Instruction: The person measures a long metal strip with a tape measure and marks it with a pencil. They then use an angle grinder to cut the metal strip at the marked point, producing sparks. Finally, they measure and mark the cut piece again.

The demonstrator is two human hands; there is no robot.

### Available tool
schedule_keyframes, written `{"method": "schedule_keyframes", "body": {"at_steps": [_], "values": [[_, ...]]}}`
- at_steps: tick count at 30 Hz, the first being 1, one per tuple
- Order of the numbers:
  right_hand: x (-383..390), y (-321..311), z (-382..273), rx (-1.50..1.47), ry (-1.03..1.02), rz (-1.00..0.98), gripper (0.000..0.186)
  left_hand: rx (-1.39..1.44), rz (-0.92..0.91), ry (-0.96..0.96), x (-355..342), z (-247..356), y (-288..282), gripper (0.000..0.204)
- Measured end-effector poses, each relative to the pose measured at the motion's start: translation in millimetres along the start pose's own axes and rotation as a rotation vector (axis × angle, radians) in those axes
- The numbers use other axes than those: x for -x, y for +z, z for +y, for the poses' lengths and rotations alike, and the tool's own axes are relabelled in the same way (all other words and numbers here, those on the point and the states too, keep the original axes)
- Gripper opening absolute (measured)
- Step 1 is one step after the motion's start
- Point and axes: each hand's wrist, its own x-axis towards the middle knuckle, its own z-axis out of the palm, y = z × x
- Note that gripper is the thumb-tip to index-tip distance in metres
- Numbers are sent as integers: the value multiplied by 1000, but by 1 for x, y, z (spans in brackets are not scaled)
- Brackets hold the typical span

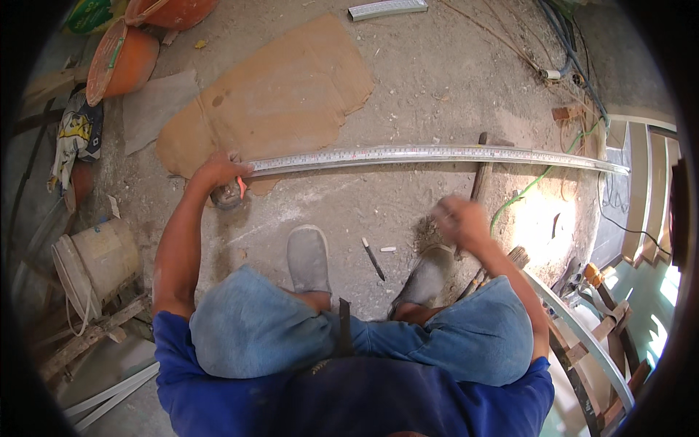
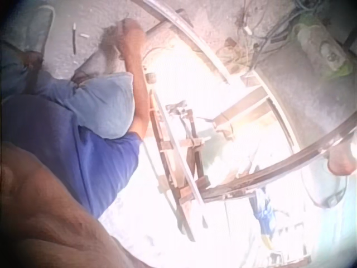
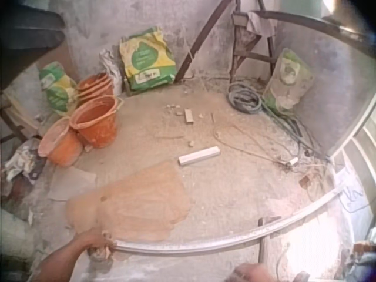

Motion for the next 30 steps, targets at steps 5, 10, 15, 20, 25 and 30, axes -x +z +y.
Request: {"method": "schedule_keyframes", "body": {"at_steps": [5, 10, 15, 20, 25, 30], "values": [[14, 72, -53, -17, -203, -407, 45, -75, -2, 70, -6, 0, -4, 37], [5, 78, -72, 68, -212, -519, 50, -6, -44, 83, -4, -4, -5, 40], [7, 104, -66, 138, -217, -500, 49, -70, -24, 43, 0, 5, -7, 41], [8, 103, -73, 114, -159, -538, 38, -66, 4, 68, -2, -3, -2, 45], [12, 110, -70, 87, -148, -517, 31, -122, 44, 63, 1, 6, 2, 47], [9, 104, -76, 88, -156, -554, 28, -114, 58, 28, 7, 9, 3, 47]]}}
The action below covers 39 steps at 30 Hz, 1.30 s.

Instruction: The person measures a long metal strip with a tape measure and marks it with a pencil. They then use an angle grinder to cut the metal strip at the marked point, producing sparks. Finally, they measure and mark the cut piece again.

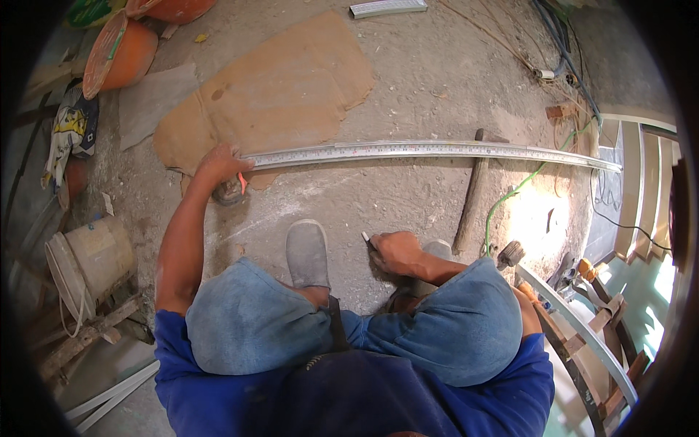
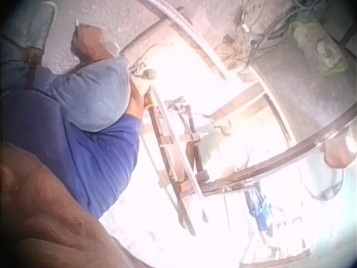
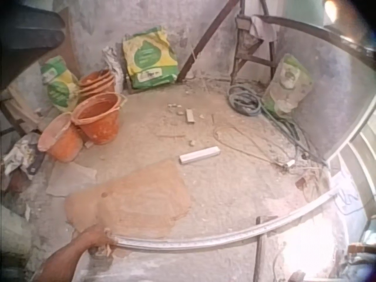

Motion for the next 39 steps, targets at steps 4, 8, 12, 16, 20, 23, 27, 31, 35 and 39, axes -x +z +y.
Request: {"method": "schedule_keyframes", "body": {"at_steps": [4, 8, 12, 16, 20, 23, 27, 31, 35, 39], "values": [[1, -4, -4, 9, -59, 32, 28, -76, 33, -59, 8, 10, -3, 49], [-7, 12, 6, -14, -34, 54, 26, -110, 39, -99, 5, 12, -2, 52], [0, 0, 6, -190, -64, 68, 25, -92, 18, -103, 10, 14, -3, 54], [10, -1, 15, -378, -38, 64, 24, -83, 15, -101, 11, 12, -3, 53], [18, 1, 26, -472, -35, 92, 22, -78, 39, -94, 10, 11, -1, 51], [20, -2, 30, -512, -20, 99, 25, -87, 44, -98, 13, 17, -3, 50], [22, -17, 29, -555, -9, 98, 27, -98, 27, -91, 17, 17, -5, 49], [29, -33, 33, -500, 7, 107, 26, -98, 28, -78, 15, 20, -5, 49], [46, -63, 41, -277, 22, 80, 26, -83, 40, -65, 10, 8, 0, 50], [76, -123, 39, -278, 34, 57, 24, -14, 27, -56, 13, 13, -1, 54]]}}
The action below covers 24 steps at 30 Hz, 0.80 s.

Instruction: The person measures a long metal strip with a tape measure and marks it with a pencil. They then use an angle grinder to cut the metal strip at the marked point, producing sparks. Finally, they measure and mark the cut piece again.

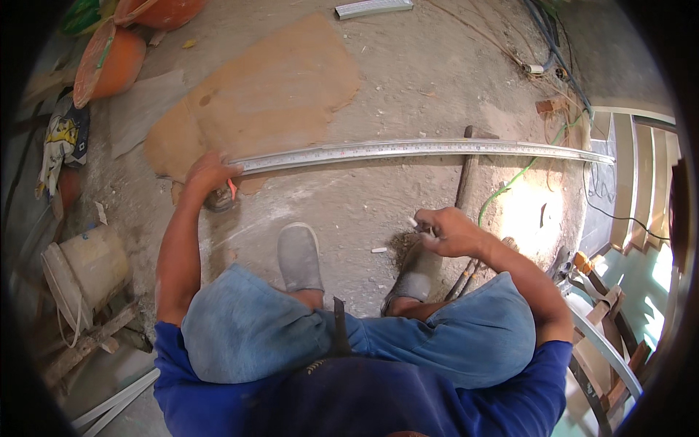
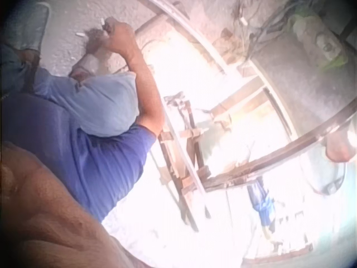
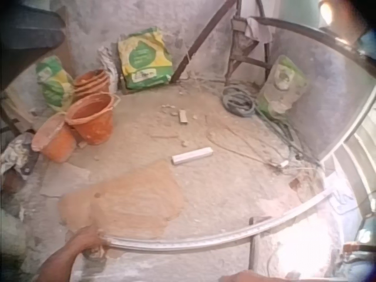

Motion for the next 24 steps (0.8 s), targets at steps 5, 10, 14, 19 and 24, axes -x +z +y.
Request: {"method": "schedule_keyframes", "body": {"at_steps": [5, 10, 14, 19, 24], "values": [[11, -41, -20, 107, -40, -72, 20, -15, -19, -28, 0, 2, -1, 50], [-10, -22, -1, 199, -85, -87, 23, -35, -3, -40, -3, -6, 1, 49], [-20, 16, 31, 166, -117, -95, 24, -25, 50, 9, -8, -6, 6, 49], [-23, 27, 40, 131, -93, -125, 26, 1, 26, 37, -11, -18, 7, 49], [-26, 18, 52, 138, 3, -112, 28, -2, 21, 15, -11, -13, 6, 49]]}}
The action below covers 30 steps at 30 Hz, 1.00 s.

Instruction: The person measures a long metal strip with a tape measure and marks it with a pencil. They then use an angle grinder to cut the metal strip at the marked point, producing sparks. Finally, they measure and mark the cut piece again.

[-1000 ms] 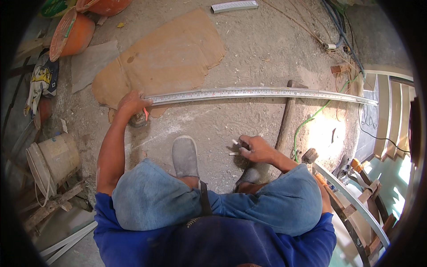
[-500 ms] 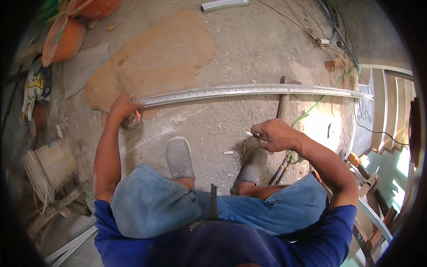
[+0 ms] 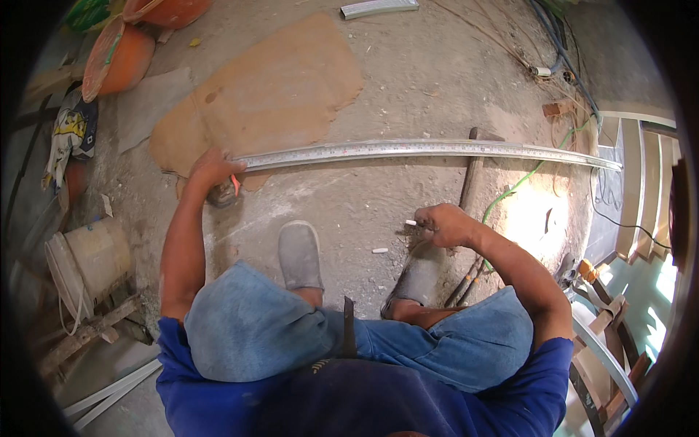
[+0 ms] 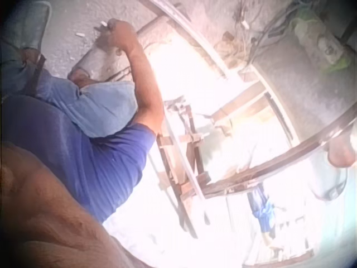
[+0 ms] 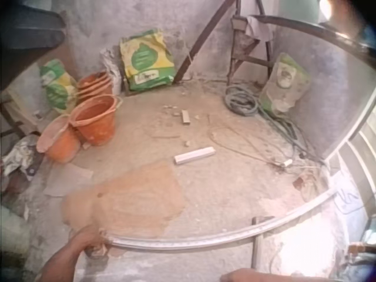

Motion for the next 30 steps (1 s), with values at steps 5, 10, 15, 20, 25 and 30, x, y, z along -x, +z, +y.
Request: {"method": "schedule_keyframes", "body": {"at_steps": [5, 10, 15, 20, 25, 30], "values": [[-3, -8, 10, -1, 72, 11, 33, 18, 5, -33, 7, 11, -3, 50], [-5, -6, 20, -6, 72, 30, 33, -9, -13, -56, 5, 10, -4, 51], [-8, -2, 18, 5, 105, 18, 34, 24, -8, -39, 4, 0, -1, 50], [-10, 10, 32, 6, 33, 85, 34, -95, 26, 64, -9, 0, 0, 51], [-13, 3, 28, 51, 46, 87, 33, -330, 28, 255, -36, -69, 26, 44], [-6, -2, 28, 26, 72, 89, 30, 130, 101, 169, -24, -27, 19, 29]]}}
